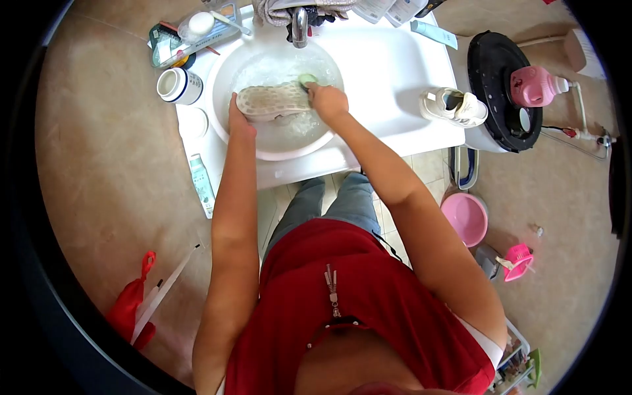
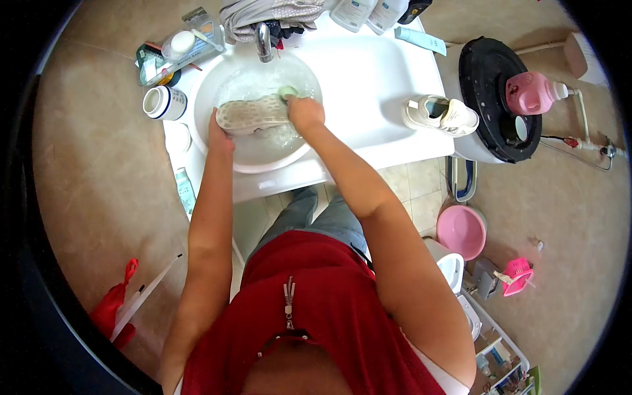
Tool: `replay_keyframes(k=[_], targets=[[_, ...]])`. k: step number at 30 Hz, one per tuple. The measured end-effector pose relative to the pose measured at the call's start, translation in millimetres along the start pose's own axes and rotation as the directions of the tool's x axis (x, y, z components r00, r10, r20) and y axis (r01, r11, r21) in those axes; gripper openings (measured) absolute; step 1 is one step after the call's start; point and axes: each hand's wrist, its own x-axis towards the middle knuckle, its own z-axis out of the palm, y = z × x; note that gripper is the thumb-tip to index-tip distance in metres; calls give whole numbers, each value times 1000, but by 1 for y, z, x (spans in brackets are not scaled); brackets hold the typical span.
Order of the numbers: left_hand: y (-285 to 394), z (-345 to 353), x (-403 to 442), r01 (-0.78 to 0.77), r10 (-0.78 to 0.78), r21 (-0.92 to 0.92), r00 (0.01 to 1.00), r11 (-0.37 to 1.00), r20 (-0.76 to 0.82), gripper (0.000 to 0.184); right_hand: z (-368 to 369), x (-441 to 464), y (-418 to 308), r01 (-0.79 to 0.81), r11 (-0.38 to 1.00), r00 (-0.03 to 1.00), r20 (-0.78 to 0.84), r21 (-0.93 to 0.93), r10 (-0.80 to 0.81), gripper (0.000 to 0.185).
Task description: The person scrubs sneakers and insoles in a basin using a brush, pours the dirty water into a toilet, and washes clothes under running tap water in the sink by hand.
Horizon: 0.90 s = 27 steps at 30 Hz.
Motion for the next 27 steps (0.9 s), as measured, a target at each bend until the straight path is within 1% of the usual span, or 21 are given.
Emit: replay_keyframes(k=[2,3,5,6,7,8,10,11,13,14,15,16,18,20,23,24,26,27], targets=[[-3,1,-5,-95,100,-90,994,991,48,52,15,13,16,-39,999,999,8,-30,39,30],[-3,1,-7,-106,112,-140,993,984,31,51,9,8,10,-6,999,1000,-8,33,6,30],[0,2,-11,-131,133,-235,991,963,-7,49,-4,-8,-23,-6,984,1000,23,180,1,33],[1,2,-12,-119,115,-234,993,965,-32,49,-5,-21,-40,104,959,993,28,265,-115,36],[1,2,-12,-104,93,-232,994,967,-58,48,9,-30,-57,186,950,979,39,252,-202,37],[0,1,-10,-90,72,-232,994,969,-84,48,10,-47,-76,317,923,948,-62,219,-311,39],[-6,-3,3,-39,18,-275,997,961,-77,47,-7,-58,-101,290,954,956,18,80,-292,42],[-7,-9,9,-18,-4,-294,997,956,-74,47,-3,-53,-101,302,953,952,34,26,-303,41],[-4,-4,0,-86,51,-263,990,961,-135,46,7,-30,-91,324,942,945,63,-84,-320,39],[-3,2,-6,-116,77,-249,984,962,-160,46,11,-21,-83,273,959,962,52,-83,-269,37],[0,8,-15,-110,67,-281,985,953,-158,45,11,-11,-74,220,972,975,39,-84,-218,35],[-1,10,-18,-126,86,-262,984,957,-158,46,11,0,-63,168,982,986,25,-82,-166,34],[0,9,-21,-161,127,-217,978,963,-164,47,19,25,-34,76,987,997,34,-139,-72,26],[2,10,-23,-148,109,-241,980,959,-168,47,19,34,-14,1,980,1000,5,-197,0,27],[0,8,-16,-148,87,-293,974,945,-211,45,42,45,14,-116,988,993,-28,-101,113,31],[-1,7,-13,-153,80,-312,969,938,-234,45,42,42,9,-42,999,997,-65,-16,41,31],[3,12,-18,-165,93,-324,969,932,-227,45,32,14,-12,111,984,985,-148,142,-90,32],[2,13,-20,-167,95,-329,970,930,-224,45,16,-5,-34,176,975,981,-103,137,-162,33]])
